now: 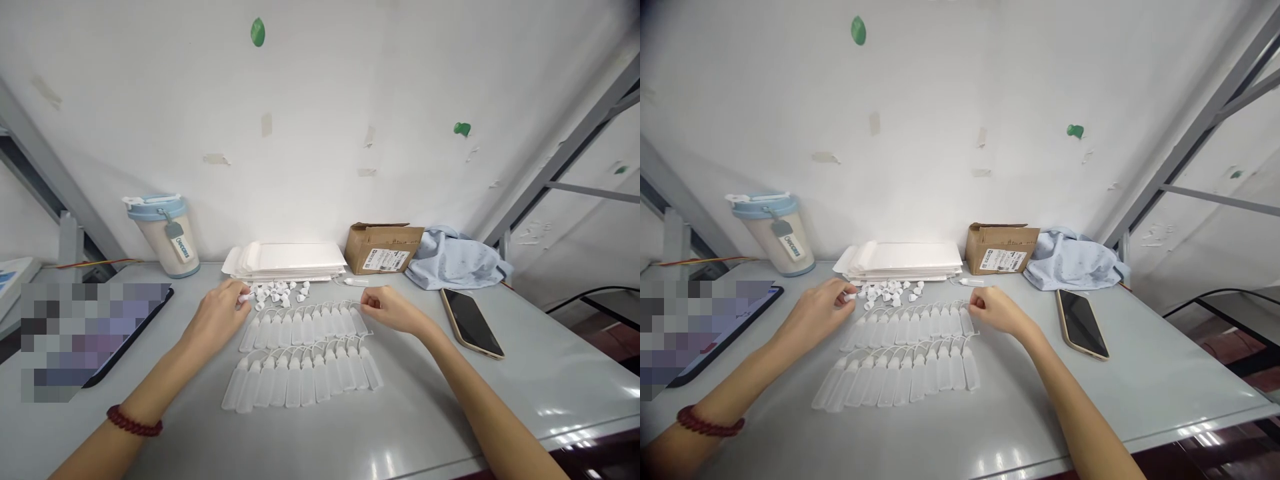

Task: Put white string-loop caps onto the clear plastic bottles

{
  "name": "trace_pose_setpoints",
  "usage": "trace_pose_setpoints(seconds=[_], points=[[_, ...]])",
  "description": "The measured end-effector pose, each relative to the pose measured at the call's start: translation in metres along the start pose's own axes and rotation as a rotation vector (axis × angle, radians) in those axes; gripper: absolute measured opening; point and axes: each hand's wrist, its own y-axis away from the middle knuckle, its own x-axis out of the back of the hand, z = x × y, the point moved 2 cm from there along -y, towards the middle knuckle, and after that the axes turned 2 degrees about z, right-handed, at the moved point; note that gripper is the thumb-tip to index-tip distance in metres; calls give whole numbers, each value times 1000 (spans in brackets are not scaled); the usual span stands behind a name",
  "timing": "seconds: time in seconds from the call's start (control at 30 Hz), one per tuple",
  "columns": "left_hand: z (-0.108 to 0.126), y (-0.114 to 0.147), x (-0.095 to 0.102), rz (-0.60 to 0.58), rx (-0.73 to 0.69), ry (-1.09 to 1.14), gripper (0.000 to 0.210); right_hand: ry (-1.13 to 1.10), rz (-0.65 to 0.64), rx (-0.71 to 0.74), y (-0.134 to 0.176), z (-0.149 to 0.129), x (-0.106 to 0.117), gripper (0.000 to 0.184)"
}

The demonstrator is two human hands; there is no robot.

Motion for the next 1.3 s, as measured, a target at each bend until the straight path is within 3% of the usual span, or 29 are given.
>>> trace_pose_setpoints(seconds=[0.13, 0.27, 0.57, 0.77, 0.9, 1.0, 1.17, 1.3], points=[[12, 6, -2, 1, 1, 74, 24, -19, -140, -29, 4, -7, -1, 19], [22, 11, -3, 16, -11, 128, 21, 1, -172, -68, 3, -4, -5, 19], [36, 19, -5, -54, -35, 189, 23, 158, -122, -137, 0, 5, -11, 27], [42, 21, -7, -122, 42, 325, 23, 292, 29, -161, 0, -1, -7, 25], [46, 21, -9, -236, 142, 625, 23, 167, 144, -23, 3, -22, -6, 23], [51, 24, -10, -302, 221, 858, 26, 25, 154, 119, 9, -42, -12, 21], [64, 30, -12, -380, 276, 1120, 35, -243, 3, 282, 25, -73, -27, 23], [70, 34, -7, -406, 298, 1249, 30, -375, -91, 286, 32, -85, -31, 25]])
